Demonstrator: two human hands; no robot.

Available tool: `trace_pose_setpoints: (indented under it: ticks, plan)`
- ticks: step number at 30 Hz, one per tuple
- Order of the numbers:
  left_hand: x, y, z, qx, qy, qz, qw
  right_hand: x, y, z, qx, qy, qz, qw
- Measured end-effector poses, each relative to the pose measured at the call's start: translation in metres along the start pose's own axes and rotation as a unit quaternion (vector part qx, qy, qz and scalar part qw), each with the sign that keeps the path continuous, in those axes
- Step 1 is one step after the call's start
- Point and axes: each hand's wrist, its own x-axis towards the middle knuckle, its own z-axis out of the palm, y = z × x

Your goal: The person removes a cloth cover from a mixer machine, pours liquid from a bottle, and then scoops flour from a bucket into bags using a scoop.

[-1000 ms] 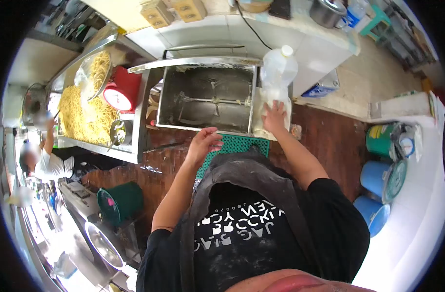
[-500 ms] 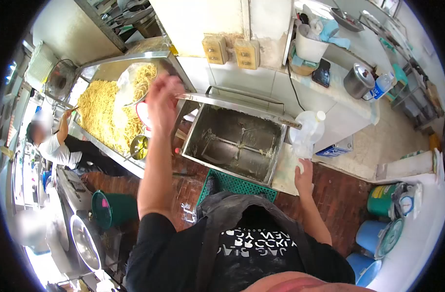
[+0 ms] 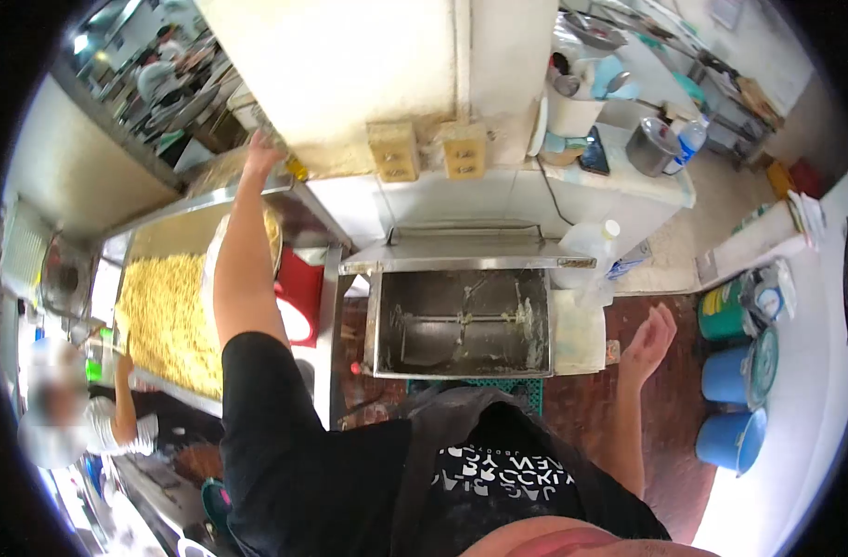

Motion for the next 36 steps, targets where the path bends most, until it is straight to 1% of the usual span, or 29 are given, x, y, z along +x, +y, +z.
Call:
trace_pose_setpoints:
  ticks: [1, 3, 5, 6, 7, 8, 9, 10, 11, 13, 14, 15, 16, 18, 19, 22, 23, 24, 29, 33, 36]
  plan:
    - [0.003, -0.001, 0.002, 0.016, -0.004, 0.001, 1.000, 0.016, -0.011, 0.004, -0.037, -0.005, -0.068, 0.997]
    - [0.005, -0.004, 0.003, 0.050, -0.004, 0.001, 0.999, 0.056, -0.055, 0.018, -0.055, -0.005, -0.162, 0.985]
    - [0.013, -0.018, 0.006, 0.090, -0.014, 0.016, 0.996, 0.102, -0.092, 0.037, -0.005, -0.008, -0.268, 0.963]
    - [0.014, -0.021, 0.005, 0.111, -0.015, 0.024, 0.993, 0.126, -0.113, 0.047, -0.011, -0.006, -0.327, 0.945]
    - [-0.019, 0.020, 0.018, 0.054, -0.009, 0.010, 0.998, 0.153, -0.135, 0.058, -0.016, -0.003, -0.385, 0.923]
    - [-0.023, 0.022, 0.022, 0.095, 0.037, 0.024, 0.994, 0.183, -0.159, 0.072, 0.006, 0.005, -0.428, 0.904]
    - [-0.024, 0.019, 0.025, 0.138, 0.083, 0.036, 0.986, 0.209, -0.185, 0.087, -0.001, 0.048, -0.433, 0.900]
    - [-0.023, 0.013, 0.026, 0.182, 0.128, 0.047, 0.974, 0.238, -0.221, 0.094, 0.008, 0.089, -0.486, 0.870]
    - [-0.018, 0.001, 0.027, 0.123, 0.160, 0.057, 0.978, 0.265, -0.254, 0.100, 0.023, 0.117, -0.503, 0.856]
    - [-0.031, 0.016, 0.025, 0.073, 0.237, 0.064, 0.967, 0.304, -0.312, 0.118, 0.034, 0.238, -0.528, 0.815]
    - [-0.041, 0.028, 0.025, 0.049, 0.277, 0.068, 0.957, 0.330, -0.327, 0.122, 0.013, 0.246, -0.560, 0.791]
    - [-0.053, 0.042, 0.023, 0.041, 0.308, 0.089, 0.946, 0.338, -0.341, 0.135, 0.030, 0.273, -0.551, 0.788]
    - [-0.063, 0.052, 0.018, 0.026, 0.314, 0.110, 0.943, 0.344, -0.353, 0.148, 0.045, 0.299, -0.540, 0.786]
    - [-0.086, 0.073, 0.010, -0.002, 0.322, 0.151, 0.935, 0.367, -0.348, 0.194, 0.030, 0.261, -0.526, 0.809]
    - [-0.105, 0.093, 0.011, -0.007, 0.335, 0.177, 0.925, 0.388, -0.328, 0.234, -0.007, 0.232, -0.483, 0.845]
    - [-0.148, 0.127, 0.001, 0.024, 0.289, 0.208, 0.934, 0.404, -0.304, 0.261, -0.014, 0.214, -0.502, 0.838]
    - [-0.163, 0.140, 0.001, -0.013, 0.236, 0.231, 0.944, 0.401, -0.306, 0.261, -0.011, 0.220, -0.499, 0.838]
    - [-0.175, 0.150, 0.003, -0.038, 0.208, 0.230, 0.950, 0.398, -0.306, 0.264, 0.001, 0.222, -0.489, 0.843]
    - [-0.229, 0.214, 0.028, -0.021, 0.076, 0.215, 0.973, 0.397, -0.307, 0.259, 0.015, 0.215, -0.493, 0.843]
    - [-0.251, 0.248, 0.056, 0.008, 0.010, 0.245, 0.969, 0.402, -0.304, 0.260, 0.036, 0.223, -0.513, 0.828]
    - [-0.259, 0.270, 0.071, 0.063, -0.024, 0.287, 0.956, 0.398, -0.307, 0.254, 0.025, 0.220, -0.506, 0.833]
